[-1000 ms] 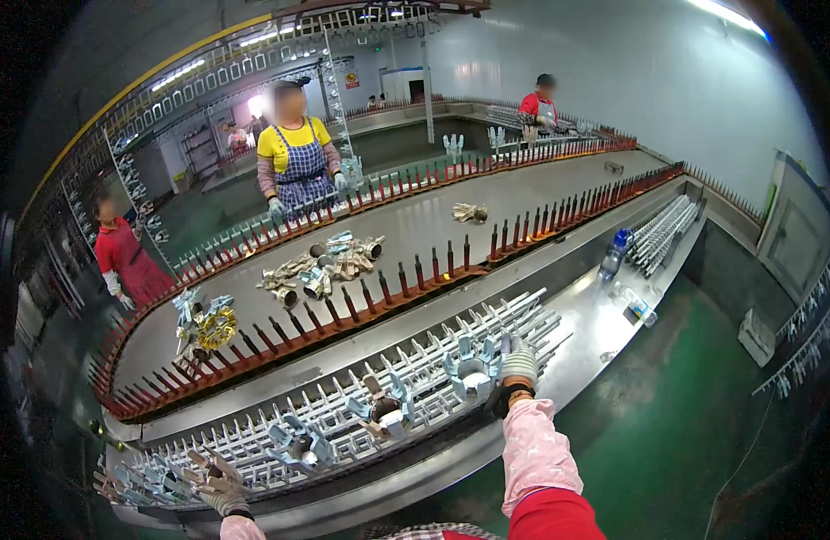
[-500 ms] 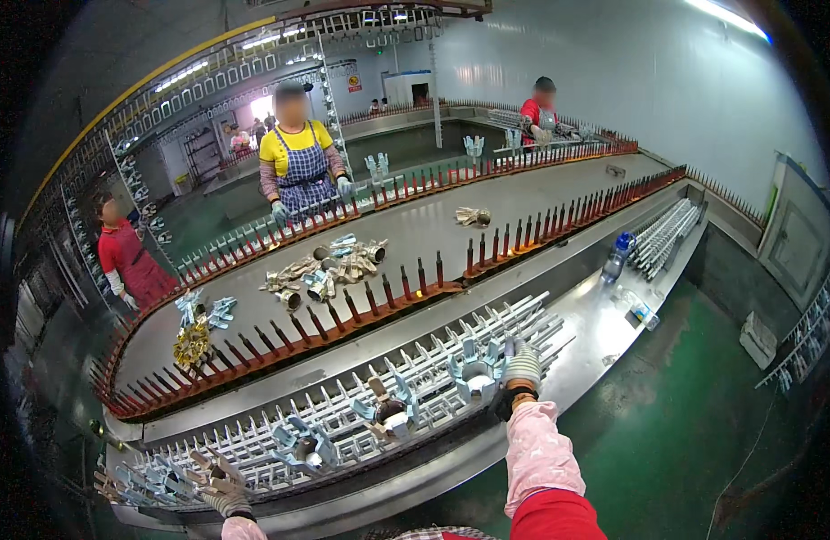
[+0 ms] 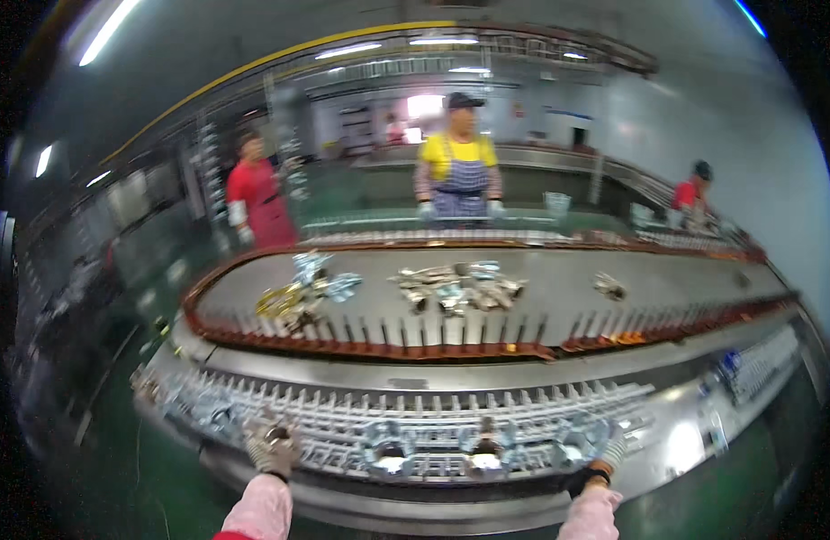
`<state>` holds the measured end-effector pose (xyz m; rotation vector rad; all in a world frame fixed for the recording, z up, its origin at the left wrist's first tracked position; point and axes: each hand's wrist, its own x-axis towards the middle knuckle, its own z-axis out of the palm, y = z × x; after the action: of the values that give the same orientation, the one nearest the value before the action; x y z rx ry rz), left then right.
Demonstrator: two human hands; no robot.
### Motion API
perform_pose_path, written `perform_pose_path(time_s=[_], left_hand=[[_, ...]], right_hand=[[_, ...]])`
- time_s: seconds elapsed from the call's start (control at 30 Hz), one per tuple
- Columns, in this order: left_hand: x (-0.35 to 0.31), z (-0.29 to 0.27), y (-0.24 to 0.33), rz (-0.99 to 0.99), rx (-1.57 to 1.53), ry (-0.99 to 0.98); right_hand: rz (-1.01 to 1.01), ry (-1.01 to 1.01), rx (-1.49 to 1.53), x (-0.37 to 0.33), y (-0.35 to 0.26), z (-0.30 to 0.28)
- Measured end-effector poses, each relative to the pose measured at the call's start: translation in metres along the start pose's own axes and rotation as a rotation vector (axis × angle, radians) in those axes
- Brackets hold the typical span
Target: Picking plastic parts from a rack and placing them onto a rotating conveyor belt for processing, then removing them.
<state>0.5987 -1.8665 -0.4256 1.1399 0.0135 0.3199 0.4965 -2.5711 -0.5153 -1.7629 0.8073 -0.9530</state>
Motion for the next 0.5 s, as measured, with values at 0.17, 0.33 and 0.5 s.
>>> perform_pose_path(time_s=[0.17,0.33,0.5], left_hand=[[-0.016,0.039,0.046,-0.177,-0.991,0.451],[-0.001,-0.017,-0.003,-0.316,-1.024,0.147],[-0.033,0.016,0.058,-0.225,-0.885,0.296]], right_hand=[[-0.152,0.011,-0.417,-0.022,-0.042,0.024],[0.079,0.046,0.292,0.006,0.008,0.017],[0.038,-0.094,0.262,-0.058,-0.100,0.021]])
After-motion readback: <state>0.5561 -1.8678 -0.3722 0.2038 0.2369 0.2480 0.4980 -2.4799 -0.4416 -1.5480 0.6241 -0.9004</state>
